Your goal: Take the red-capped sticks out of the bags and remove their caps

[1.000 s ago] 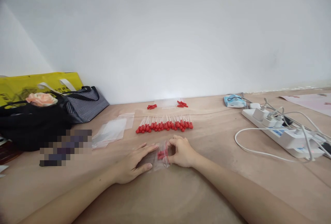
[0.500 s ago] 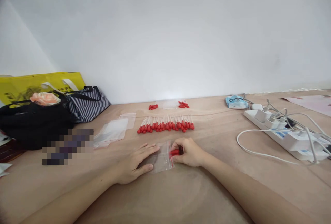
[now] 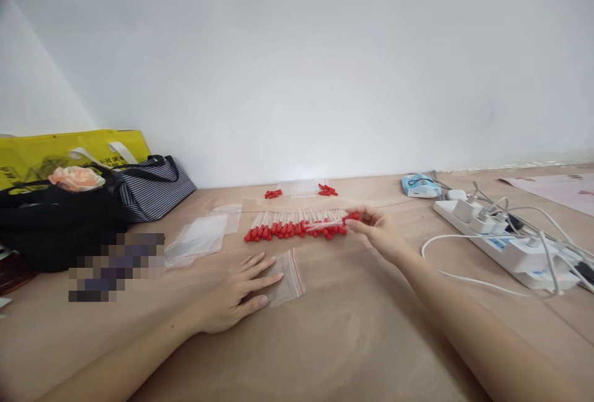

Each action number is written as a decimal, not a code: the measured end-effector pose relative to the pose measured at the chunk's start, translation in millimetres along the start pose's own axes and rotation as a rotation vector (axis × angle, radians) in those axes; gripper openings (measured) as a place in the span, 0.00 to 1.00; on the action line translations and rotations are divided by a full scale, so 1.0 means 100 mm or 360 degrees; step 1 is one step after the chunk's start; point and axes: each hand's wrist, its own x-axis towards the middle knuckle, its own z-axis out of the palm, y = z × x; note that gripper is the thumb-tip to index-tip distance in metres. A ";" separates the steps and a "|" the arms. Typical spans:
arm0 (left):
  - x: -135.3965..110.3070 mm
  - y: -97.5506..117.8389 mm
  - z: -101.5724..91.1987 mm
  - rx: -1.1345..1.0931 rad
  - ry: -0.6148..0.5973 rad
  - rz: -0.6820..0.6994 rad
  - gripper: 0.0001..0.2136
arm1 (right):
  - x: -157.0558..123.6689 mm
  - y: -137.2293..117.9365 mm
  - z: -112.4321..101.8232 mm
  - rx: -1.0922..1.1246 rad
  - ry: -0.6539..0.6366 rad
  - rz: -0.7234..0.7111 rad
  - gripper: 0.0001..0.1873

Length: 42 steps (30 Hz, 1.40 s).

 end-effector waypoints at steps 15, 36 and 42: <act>0.00 0.01 0.01 0.0002 0.0039 -0.0005 0.21 | 0.50 0.25 0.68 -0.1360 -0.0031 -0.0889 0.19; -0.01 0.02 0.01 -0.0031 0.0032 -0.0039 0.22 | 0.34 0.13 0.60 -0.1321 0.0231 -0.0441 0.13; 0.10 -0.04 -0.02 -0.0237 0.0400 -0.0165 0.19 | -0.10 0.02 0.56 -0.1082 0.0083 -0.0756 0.13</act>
